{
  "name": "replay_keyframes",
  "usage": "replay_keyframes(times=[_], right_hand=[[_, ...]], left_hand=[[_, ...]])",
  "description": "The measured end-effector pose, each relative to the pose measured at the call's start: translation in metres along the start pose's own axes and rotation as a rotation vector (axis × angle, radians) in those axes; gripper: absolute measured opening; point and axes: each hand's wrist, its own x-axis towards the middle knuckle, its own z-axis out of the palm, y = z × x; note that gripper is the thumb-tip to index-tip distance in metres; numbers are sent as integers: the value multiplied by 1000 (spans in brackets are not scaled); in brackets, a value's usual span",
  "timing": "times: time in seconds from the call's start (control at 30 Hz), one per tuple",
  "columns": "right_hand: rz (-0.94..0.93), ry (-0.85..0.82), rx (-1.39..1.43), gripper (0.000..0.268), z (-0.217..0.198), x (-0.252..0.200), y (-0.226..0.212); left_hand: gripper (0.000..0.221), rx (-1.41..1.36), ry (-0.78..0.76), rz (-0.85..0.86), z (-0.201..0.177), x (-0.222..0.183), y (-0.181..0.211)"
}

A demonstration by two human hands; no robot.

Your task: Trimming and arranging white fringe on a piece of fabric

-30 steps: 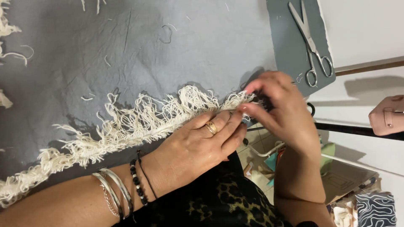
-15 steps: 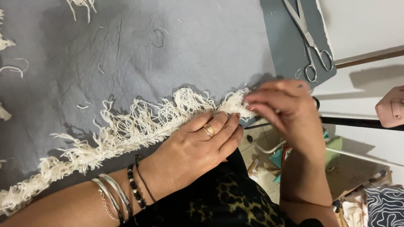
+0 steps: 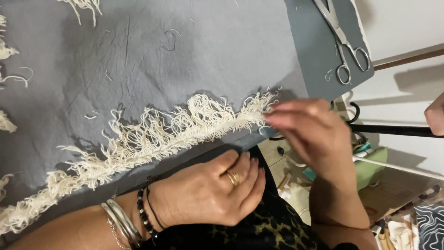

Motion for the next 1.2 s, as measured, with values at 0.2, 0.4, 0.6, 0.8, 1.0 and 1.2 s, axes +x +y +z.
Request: replay_keyframes(times=[0.2,0.4,0.6,0.8,1.0,1.2], right_hand=[[95,-130,-258,33,7,9,-6],[16,-184,-110,27,3,16,-15],[24,-58,-243,26,-5,18,-12],[262,-100,-308,36,-15,-5,8],[519,-125,-196,25,-4,-15,10],[394,-186,-152,11,-9,-15,21]], left_hand=[[21,48,-16,-253,5,2,-3],[20,120,67,-269,3,3,-1],[15,106,95,-227,-8,4,19],[15,64,-123,-241,-69,-32,44],[21,335,-190,-606,-104,-82,37],[31,356,-220,-829,-115,-104,50]])
